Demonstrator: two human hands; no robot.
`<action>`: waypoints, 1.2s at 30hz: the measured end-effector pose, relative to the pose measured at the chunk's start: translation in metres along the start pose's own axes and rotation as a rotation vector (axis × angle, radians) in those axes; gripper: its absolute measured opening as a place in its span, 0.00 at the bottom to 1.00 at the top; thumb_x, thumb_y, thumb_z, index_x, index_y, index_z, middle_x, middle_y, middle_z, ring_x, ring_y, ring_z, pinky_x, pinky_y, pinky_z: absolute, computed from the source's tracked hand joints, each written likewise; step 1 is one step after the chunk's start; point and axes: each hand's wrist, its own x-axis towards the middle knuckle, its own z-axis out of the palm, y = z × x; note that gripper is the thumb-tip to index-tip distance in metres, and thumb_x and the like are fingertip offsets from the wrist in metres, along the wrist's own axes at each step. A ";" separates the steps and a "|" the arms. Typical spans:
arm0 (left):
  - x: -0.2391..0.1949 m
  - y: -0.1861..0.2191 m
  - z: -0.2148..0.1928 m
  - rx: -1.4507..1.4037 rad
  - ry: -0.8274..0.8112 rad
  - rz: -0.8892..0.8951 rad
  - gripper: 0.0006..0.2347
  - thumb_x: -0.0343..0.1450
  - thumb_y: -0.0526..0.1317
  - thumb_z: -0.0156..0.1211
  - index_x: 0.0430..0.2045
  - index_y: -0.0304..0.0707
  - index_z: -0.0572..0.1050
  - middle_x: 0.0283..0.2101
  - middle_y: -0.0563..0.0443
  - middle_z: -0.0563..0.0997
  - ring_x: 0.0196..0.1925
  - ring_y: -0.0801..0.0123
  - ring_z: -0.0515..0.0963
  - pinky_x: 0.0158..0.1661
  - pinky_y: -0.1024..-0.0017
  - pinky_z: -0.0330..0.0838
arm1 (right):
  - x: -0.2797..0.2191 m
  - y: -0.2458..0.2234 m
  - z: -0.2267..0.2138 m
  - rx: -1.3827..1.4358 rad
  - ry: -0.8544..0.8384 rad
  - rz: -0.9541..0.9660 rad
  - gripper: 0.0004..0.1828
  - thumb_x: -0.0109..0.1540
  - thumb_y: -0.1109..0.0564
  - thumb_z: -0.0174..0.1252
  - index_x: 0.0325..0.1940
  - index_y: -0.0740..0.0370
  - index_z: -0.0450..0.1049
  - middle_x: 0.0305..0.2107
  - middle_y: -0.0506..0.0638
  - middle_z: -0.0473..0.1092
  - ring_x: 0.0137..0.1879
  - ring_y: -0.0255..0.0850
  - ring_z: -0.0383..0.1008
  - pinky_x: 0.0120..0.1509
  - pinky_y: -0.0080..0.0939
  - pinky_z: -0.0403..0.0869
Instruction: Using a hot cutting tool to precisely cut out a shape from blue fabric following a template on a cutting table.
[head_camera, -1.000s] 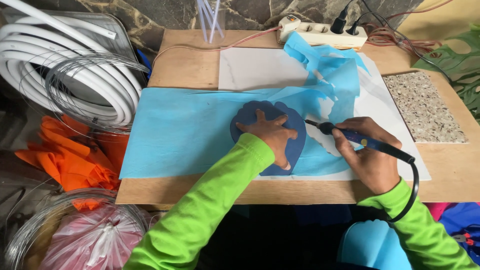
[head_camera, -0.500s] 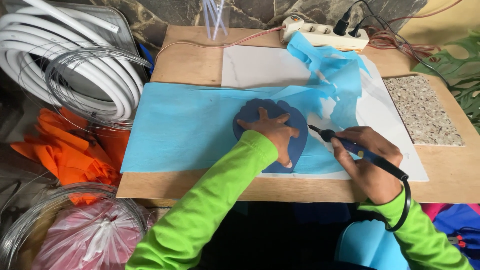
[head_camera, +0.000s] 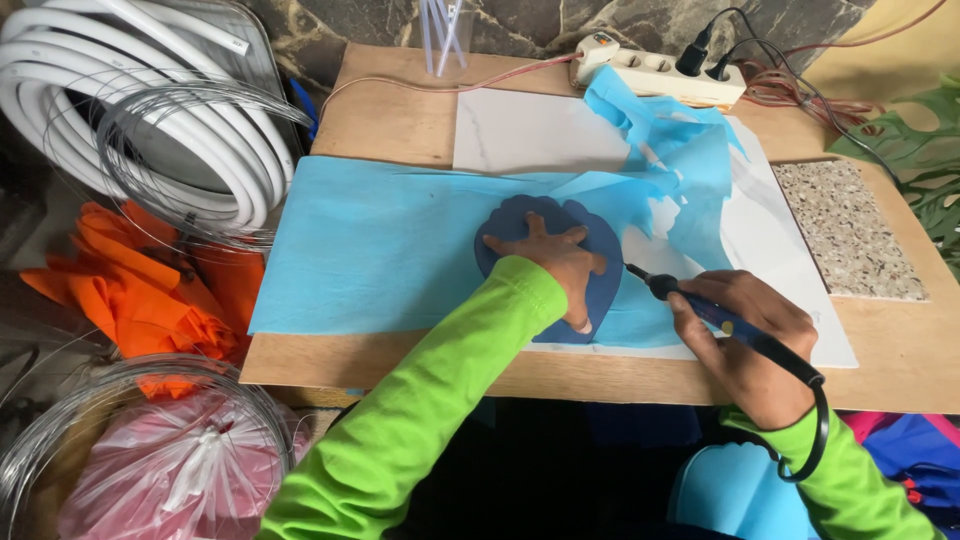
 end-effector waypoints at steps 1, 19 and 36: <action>0.000 0.000 0.000 0.001 -0.001 0.001 0.31 0.60 0.51 0.57 0.58 0.69 0.49 0.66 0.63 0.34 0.66 0.41 0.29 0.51 0.27 0.42 | -0.001 0.000 0.000 -0.014 0.007 -0.013 0.06 0.57 0.61 0.58 0.34 0.68 0.73 0.30 0.57 0.70 0.36 0.45 0.72 0.41 0.38 0.70; 0.006 -0.005 0.006 0.028 0.013 0.015 0.32 0.60 0.55 0.55 0.58 0.70 0.47 0.66 0.64 0.31 0.66 0.44 0.28 0.52 0.27 0.38 | 0.001 -0.021 -0.009 0.008 -0.029 -0.033 0.05 0.55 0.62 0.58 0.32 0.68 0.72 0.28 0.56 0.69 0.34 0.44 0.71 0.43 0.38 0.70; 0.008 -0.008 0.006 0.028 -0.016 0.034 0.32 0.61 0.55 0.54 0.58 0.72 0.46 0.66 0.65 0.29 0.66 0.43 0.26 0.52 0.27 0.36 | -0.001 -0.042 -0.019 -0.033 -0.106 -0.021 0.07 0.55 0.59 0.57 0.31 0.66 0.72 0.28 0.54 0.70 0.33 0.43 0.72 0.40 0.36 0.70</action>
